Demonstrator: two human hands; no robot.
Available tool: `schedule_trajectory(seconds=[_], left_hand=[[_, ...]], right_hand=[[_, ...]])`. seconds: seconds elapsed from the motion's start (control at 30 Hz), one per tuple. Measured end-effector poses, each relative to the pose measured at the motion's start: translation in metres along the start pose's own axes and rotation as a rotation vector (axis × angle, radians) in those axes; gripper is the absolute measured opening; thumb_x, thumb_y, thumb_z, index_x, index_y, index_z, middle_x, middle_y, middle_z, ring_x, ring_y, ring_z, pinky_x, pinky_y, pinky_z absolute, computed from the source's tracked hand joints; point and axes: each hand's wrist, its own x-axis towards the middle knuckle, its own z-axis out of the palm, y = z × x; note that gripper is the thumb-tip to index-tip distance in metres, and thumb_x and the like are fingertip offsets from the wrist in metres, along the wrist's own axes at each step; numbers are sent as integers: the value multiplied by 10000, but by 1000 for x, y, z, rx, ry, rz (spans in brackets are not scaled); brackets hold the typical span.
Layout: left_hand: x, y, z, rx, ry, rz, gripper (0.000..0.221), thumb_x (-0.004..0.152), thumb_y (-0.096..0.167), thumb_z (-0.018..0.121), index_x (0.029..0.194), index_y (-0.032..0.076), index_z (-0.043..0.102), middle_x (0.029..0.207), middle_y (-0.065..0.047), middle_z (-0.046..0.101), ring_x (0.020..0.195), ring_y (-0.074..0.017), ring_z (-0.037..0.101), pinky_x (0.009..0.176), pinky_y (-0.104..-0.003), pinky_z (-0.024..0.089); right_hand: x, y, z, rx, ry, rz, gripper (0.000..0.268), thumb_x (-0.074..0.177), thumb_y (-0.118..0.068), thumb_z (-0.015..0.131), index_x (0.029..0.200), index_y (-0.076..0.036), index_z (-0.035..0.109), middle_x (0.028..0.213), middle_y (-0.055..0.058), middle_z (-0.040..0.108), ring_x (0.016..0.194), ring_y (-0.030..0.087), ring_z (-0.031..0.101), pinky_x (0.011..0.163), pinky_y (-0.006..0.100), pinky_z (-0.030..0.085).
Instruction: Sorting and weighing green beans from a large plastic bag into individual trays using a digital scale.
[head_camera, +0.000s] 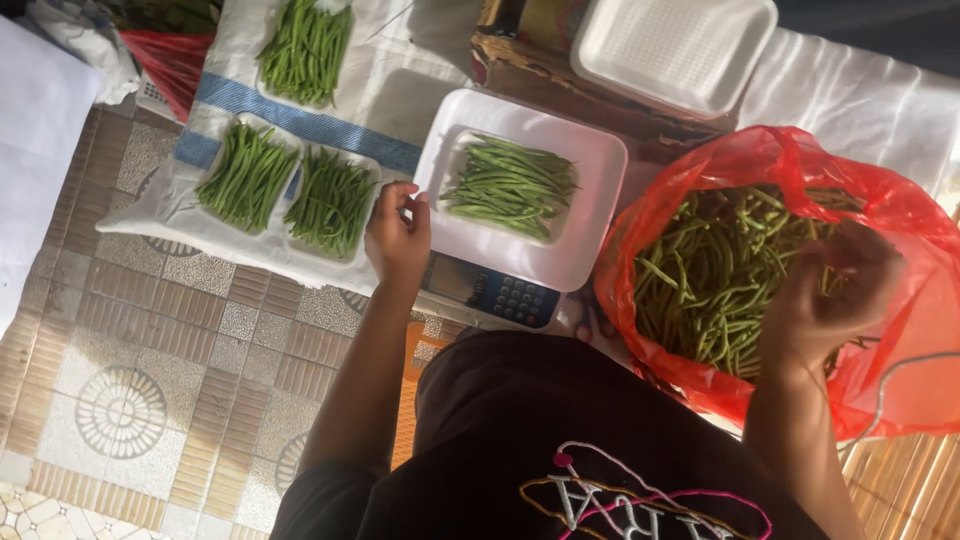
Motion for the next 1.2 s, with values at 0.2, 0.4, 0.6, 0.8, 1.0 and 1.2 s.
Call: schedule_trajectory(seconds=[0.2,0.4,0.6,0.8,1.0,1.2], left_hand=[[-3,22,20,-314,-41,255,82,970,68,689,1038,113,681,968,-40,728,730,-154,637,599,-272,520],[-18,58,28,-267,-260,229,46,994,132,659,1025,106,681,960,-17,734,730,-123,645,541,-250,417],[-38,96,42,-402,-433,258,46,972,85,708,1016,78,720,807,-60,662,674,-158,609,573,-233,442],[-57,124,49,-476,-527,324,77,935,41,704,979,104,701,821,-35,687,628,-122,549,564,-225,410],[-88,134,52,-509,-649,300,72,901,83,743,969,104,728,788,-44,673,638,-135,572,574,-237,434],[-126,183,55,-592,-891,269,55,918,154,738,973,154,740,839,-7,743,671,-97,636,575,-200,450]], right_hand=[[-17,38,-89,-204,2,305,288,961,175,563,1187,57,697,1109,151,687,927,223,626,792,340,474],[-33,63,-149,-296,-453,765,198,1002,-32,737,1195,-76,744,988,71,750,817,168,681,721,300,558],[-30,19,-131,-657,-896,856,260,909,-379,674,1053,-212,813,964,97,814,1051,418,687,957,530,469],[-69,40,-107,-731,-709,690,216,904,-314,595,930,-207,781,868,72,724,900,334,667,860,438,465],[-49,13,-114,-180,-448,857,145,873,-172,782,994,-93,791,828,137,696,882,320,704,810,451,592],[-40,4,-117,365,-407,1037,100,923,-25,715,992,45,728,773,154,725,724,205,674,597,322,584]])
